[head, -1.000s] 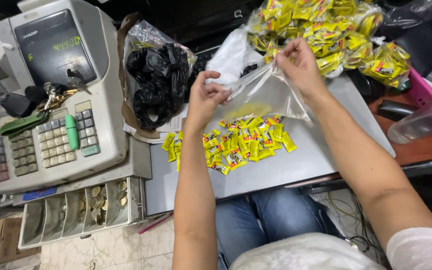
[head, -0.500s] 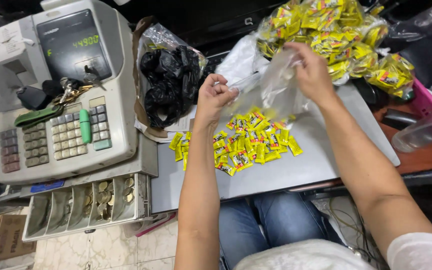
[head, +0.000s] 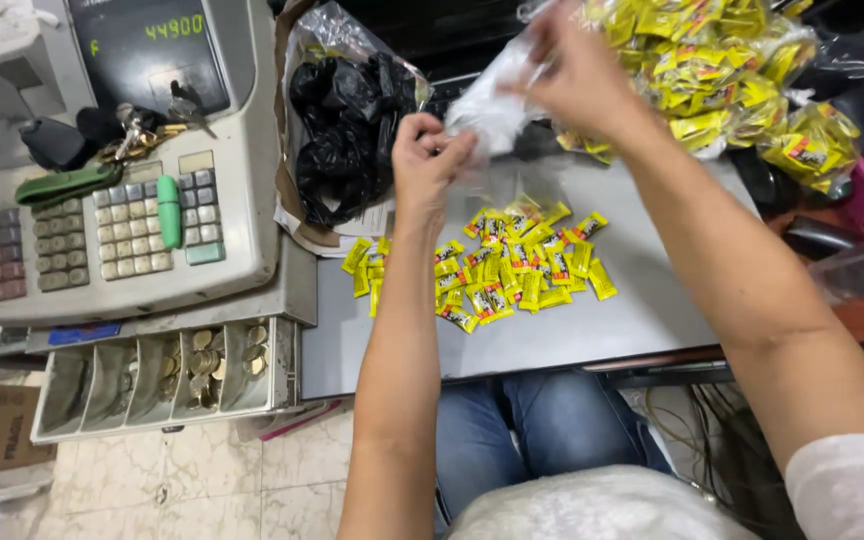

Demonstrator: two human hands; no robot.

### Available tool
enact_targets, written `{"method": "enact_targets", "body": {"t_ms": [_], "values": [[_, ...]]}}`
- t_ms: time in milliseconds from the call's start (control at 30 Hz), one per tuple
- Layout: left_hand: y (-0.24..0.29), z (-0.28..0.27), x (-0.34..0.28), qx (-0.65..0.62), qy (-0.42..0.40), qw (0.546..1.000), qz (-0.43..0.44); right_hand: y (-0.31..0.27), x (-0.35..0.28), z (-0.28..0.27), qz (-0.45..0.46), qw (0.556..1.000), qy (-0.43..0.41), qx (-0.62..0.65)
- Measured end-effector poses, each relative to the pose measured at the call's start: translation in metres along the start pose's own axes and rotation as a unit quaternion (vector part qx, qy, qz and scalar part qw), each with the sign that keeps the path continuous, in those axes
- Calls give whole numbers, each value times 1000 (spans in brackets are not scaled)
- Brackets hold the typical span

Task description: Bagging small yellow packets from a pile on a counter into a clear plastic bag.

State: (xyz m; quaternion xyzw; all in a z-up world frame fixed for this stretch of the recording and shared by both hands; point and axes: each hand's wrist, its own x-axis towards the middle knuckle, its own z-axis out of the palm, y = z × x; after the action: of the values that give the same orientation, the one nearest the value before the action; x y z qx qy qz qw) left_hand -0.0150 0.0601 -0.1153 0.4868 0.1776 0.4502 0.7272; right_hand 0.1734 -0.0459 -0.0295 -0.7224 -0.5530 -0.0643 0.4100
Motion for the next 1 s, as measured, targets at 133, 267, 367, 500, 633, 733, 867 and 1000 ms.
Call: {"method": "enact_targets", "body": {"t_ms": [133,267,367,500,633,733,867,1000], "values": [[-14,14,-5,14,-76,995,69,-38,-38,16,77,929,-247,264],[-6,8,-5,42,-56,995,70,2,-34,23,29,951,-185,245],[5,10,-8,104,-66,990,74,10,-37,1,-120,991,20,52],[36,7,-9,204,-115,950,205,26,-61,-14,-39,968,-164,189],[74,10,-9,363,-128,901,199,0,-92,-16,-74,891,-448,-9],[69,18,11,472,-138,831,260,41,-102,13,-179,900,-397,-7],[88,50,11,444,-178,823,305,47,-100,3,-146,913,-382,-10],[97,66,13,475,-176,808,299,56,-102,-18,-43,950,-308,-2]]}}
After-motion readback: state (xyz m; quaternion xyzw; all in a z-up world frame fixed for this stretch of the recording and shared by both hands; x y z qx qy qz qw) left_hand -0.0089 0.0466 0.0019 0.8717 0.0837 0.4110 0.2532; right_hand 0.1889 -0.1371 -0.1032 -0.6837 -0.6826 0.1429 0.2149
